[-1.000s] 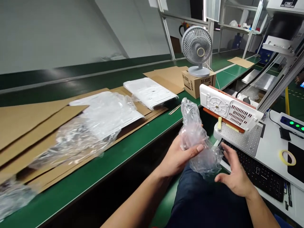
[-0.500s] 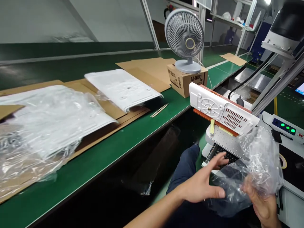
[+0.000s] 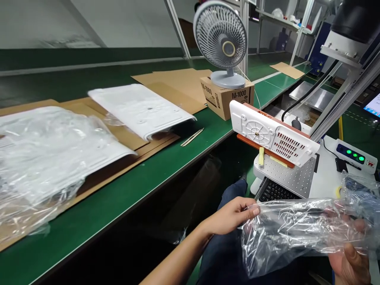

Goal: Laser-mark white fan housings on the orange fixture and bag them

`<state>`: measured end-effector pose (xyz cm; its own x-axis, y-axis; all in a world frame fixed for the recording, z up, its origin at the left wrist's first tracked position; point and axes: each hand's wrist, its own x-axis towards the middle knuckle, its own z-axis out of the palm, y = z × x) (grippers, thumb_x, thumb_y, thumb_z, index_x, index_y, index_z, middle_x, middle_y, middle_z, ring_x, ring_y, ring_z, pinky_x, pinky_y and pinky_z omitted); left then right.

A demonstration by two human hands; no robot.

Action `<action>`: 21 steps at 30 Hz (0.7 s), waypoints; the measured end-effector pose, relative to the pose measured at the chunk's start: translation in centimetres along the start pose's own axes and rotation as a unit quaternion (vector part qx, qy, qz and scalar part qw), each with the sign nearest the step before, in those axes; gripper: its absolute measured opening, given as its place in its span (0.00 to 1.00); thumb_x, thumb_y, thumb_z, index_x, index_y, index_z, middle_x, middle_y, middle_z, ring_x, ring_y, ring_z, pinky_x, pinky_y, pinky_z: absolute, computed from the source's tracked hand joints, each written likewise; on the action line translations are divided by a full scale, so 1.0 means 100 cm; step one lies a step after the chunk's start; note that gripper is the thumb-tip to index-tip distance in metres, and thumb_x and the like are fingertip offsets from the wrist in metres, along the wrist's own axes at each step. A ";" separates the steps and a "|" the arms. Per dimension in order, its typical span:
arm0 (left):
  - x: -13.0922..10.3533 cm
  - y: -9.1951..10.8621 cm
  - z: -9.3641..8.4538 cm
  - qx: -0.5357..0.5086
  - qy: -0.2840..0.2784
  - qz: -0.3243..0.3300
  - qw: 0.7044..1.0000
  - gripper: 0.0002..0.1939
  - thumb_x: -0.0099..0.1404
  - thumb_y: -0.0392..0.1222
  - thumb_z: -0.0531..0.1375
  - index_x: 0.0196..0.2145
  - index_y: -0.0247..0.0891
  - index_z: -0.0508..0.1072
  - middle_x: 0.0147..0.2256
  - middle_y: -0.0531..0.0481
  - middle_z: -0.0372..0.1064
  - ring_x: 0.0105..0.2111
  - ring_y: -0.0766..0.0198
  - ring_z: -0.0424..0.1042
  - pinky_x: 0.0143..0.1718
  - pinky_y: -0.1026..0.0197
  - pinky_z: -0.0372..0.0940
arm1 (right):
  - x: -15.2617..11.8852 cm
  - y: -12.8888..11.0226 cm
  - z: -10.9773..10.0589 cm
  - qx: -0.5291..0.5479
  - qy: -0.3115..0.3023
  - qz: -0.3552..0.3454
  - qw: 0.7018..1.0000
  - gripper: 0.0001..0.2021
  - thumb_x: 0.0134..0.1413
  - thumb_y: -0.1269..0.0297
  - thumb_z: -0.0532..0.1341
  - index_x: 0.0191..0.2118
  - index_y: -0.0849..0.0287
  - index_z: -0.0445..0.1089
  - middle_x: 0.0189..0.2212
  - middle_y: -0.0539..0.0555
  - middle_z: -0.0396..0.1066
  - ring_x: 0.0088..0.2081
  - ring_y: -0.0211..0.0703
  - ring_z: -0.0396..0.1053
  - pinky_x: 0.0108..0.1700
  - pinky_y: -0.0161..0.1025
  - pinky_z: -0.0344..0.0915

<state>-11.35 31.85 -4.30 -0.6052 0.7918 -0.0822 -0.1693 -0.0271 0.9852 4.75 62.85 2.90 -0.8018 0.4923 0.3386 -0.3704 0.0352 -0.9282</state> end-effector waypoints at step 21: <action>-0.018 -0.025 -0.018 0.053 0.275 0.143 0.949 0.15 0.59 0.49 0.74 0.39 0.37 0.80 0.35 0.47 0.78 0.35 0.56 0.76 0.40 0.58 0.71 | -0.001 -0.003 0.061 -0.227 -0.416 0.192 0.859 0.28 0.65 0.50 0.74 0.67 0.45 0.74 0.61 0.56 0.75 0.62 0.60 0.73 0.68 0.57 0.69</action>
<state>-11.27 29.40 -6.86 -0.9339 0.3229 0.1538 0.1250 -0.1083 0.9862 2.09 57.52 4.10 -0.9514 -0.2427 -0.1894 0.0666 0.4384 -0.8963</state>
